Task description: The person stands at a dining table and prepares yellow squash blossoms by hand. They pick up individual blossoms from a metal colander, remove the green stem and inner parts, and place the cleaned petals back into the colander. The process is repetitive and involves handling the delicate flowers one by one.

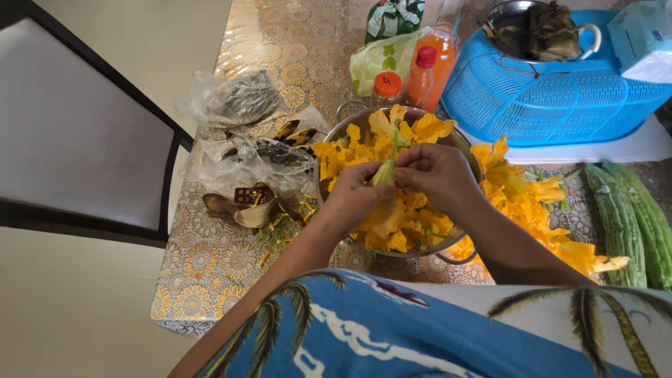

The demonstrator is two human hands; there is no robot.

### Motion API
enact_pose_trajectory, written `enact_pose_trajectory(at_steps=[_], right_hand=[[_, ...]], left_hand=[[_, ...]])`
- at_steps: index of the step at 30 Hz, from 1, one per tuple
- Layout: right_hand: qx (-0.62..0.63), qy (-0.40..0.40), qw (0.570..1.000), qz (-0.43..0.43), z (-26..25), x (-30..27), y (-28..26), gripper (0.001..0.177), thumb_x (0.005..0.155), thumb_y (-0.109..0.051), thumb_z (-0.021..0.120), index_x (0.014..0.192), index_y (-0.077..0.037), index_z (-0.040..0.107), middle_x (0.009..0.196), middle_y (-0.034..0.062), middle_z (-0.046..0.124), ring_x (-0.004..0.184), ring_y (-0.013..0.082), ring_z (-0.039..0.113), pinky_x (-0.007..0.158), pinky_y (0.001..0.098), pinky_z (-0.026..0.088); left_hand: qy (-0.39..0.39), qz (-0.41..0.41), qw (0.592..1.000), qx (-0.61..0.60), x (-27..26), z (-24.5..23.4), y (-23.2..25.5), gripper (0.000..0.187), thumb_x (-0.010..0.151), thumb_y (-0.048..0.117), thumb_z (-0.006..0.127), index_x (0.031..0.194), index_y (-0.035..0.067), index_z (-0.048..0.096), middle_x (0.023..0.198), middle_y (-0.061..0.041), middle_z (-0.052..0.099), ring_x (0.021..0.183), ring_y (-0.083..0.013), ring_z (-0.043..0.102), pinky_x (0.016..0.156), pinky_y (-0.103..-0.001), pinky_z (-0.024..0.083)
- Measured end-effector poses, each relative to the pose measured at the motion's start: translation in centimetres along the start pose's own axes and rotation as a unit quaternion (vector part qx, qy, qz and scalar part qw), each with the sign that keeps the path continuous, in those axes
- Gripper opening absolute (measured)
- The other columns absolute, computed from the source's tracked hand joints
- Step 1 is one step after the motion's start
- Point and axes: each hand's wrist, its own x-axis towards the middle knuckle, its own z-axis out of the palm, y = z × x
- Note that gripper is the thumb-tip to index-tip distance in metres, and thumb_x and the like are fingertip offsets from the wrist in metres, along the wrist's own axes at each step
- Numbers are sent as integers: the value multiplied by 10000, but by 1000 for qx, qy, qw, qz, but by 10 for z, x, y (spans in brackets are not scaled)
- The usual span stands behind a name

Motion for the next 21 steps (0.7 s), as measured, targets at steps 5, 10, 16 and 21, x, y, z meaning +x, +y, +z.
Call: enact_pose_trajectory(at_steps=[5,10,16,21], right_hand=[[-24,-19,999,-12,-7,0,5,156,896,-27,707,1045,16,703,852,60,727,761,111,702,684,266,588],[-31,10,999,-2,-17,4,7,174,912,-41,697,1079,8,689,896,60,722,784,124,703,705,283,599],[100,11,992,77,-9,-3,-2,210,926,-118,666,1109,-17,688,943,38,743,819,114,732,745,274,610],[40,-25,998,39,-3,-7,-1,235,884,-51,739,1102,5,675,887,74,730,751,140,698,685,284,581]], left_hand=[[0,-57,993,-106,4,-6,-12,460,852,9,664,1309,-43,653,1088,-91,731,906,-156,692,810,-296,570],[40,-113,980,-160,1,-9,4,512,846,2,655,1352,8,574,1065,-117,710,881,-190,707,777,-324,589],[75,-99,982,-139,1,-10,0,364,868,54,688,1216,51,582,1024,-124,695,836,-189,690,719,-315,574],[95,-107,990,10,-5,-2,-5,363,856,163,788,1153,64,606,986,-97,690,802,-146,646,666,-277,531]])
